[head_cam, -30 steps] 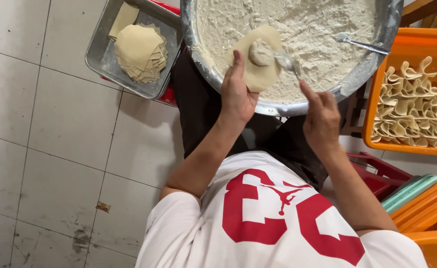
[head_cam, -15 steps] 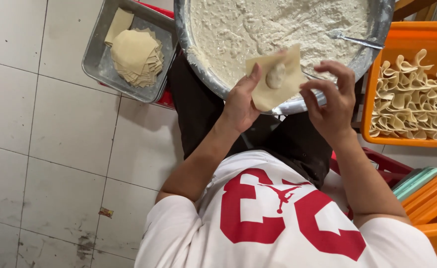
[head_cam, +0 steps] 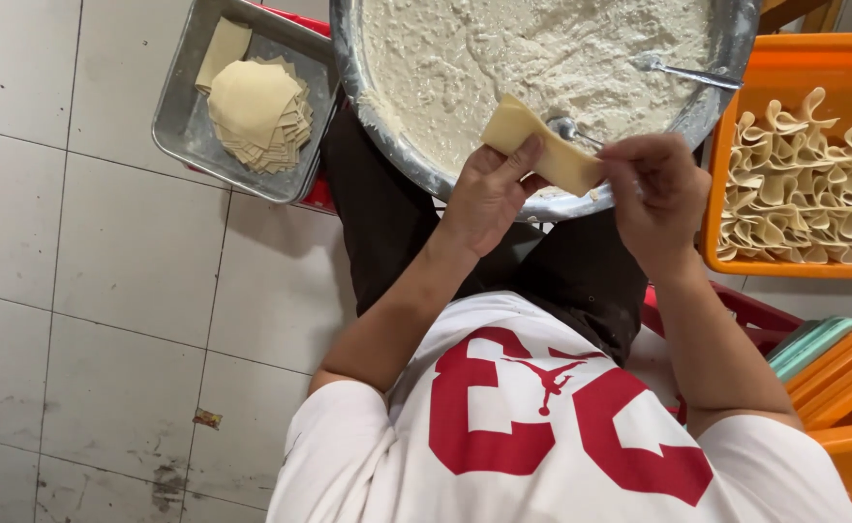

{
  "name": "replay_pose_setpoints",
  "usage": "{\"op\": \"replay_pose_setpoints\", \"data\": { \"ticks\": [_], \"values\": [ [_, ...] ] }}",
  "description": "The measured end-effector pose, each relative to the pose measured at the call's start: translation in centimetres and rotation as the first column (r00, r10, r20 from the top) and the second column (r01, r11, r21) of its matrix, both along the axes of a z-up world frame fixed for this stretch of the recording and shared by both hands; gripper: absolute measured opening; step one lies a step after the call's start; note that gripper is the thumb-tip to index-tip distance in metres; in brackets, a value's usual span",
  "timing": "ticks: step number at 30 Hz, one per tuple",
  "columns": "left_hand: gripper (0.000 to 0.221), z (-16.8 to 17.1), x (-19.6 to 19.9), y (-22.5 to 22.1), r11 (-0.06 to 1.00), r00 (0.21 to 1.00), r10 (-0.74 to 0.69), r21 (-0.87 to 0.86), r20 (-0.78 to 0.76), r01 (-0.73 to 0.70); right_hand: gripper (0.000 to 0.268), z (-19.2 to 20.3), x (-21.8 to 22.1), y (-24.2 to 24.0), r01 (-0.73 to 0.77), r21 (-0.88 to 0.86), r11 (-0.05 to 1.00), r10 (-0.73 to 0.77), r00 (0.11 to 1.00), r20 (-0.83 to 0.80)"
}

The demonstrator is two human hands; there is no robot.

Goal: Manually assembling wontons by scooping filling onto wrappers and folding them into a specific shape.

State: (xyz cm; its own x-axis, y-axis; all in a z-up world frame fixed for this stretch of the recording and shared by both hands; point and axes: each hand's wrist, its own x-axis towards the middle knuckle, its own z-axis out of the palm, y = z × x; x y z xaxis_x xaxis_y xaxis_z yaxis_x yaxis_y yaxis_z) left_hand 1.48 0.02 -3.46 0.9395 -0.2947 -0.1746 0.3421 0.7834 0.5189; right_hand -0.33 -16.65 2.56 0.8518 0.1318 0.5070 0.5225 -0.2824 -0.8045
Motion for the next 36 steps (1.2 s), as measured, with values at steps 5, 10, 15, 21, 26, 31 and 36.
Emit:
{"op": "replay_pose_setpoints", "data": {
  "ticks": [5, 10, 15, 21, 26, 31, 36],
  "values": [
    [0.022, 2.4, -0.1, 0.7, 0.987, 0.996, -0.087, -0.137, 0.011, 0.087, 0.026, 1.2, -0.1, -0.2, -0.134, 0.011, 0.991, 0.134, 0.990, -0.039],
    [0.024, 1.7, -1.2, -0.8, 0.989, 0.987, -0.145, -0.005, 0.072, 0.145, 0.019, 0.7, -0.5, -0.2, -0.109, 0.007, 0.994, 0.109, 0.994, 0.014],
    [0.024, 3.8, -1.1, -1.1, 0.988, 0.990, 0.118, 0.089, 0.082, -0.125, 0.011, 1.6, -0.7, 0.3, -0.010, -0.045, 0.999, 0.014, 0.996, 0.092],
    [0.019, 5.1, -1.2, -0.3, 0.951, 0.976, 0.002, 0.301, 0.220, -0.069, 0.009, 2.4, -1.1, -0.1, 0.100, -0.194, 0.976, -0.068, 0.984, 0.167],
    [0.012, 5.2, -0.5, 0.7, 0.896, 0.903, -0.208, 0.442, 0.375, 0.023, 0.022, 4.6, -0.8, -0.1, 0.088, -0.337, 0.937, 0.058, 0.915, 0.400],
    [0.015, 3.3, 0.0, -0.7, 0.880, 0.896, -0.290, 0.462, 0.336, 0.111, 0.027, 5.1, -1.0, -2.4, 0.002, -0.371, 0.929, 0.137, 0.927, 0.348],
    [0.024, 3.2, 0.2, -2.9, 0.886, 0.940, -0.272, 0.434, 0.205, 0.162, 0.021, 3.8, -1.1, -4.2, 0.046, -0.324, 0.945, 0.067, 0.942, 0.330]
  ]
}}
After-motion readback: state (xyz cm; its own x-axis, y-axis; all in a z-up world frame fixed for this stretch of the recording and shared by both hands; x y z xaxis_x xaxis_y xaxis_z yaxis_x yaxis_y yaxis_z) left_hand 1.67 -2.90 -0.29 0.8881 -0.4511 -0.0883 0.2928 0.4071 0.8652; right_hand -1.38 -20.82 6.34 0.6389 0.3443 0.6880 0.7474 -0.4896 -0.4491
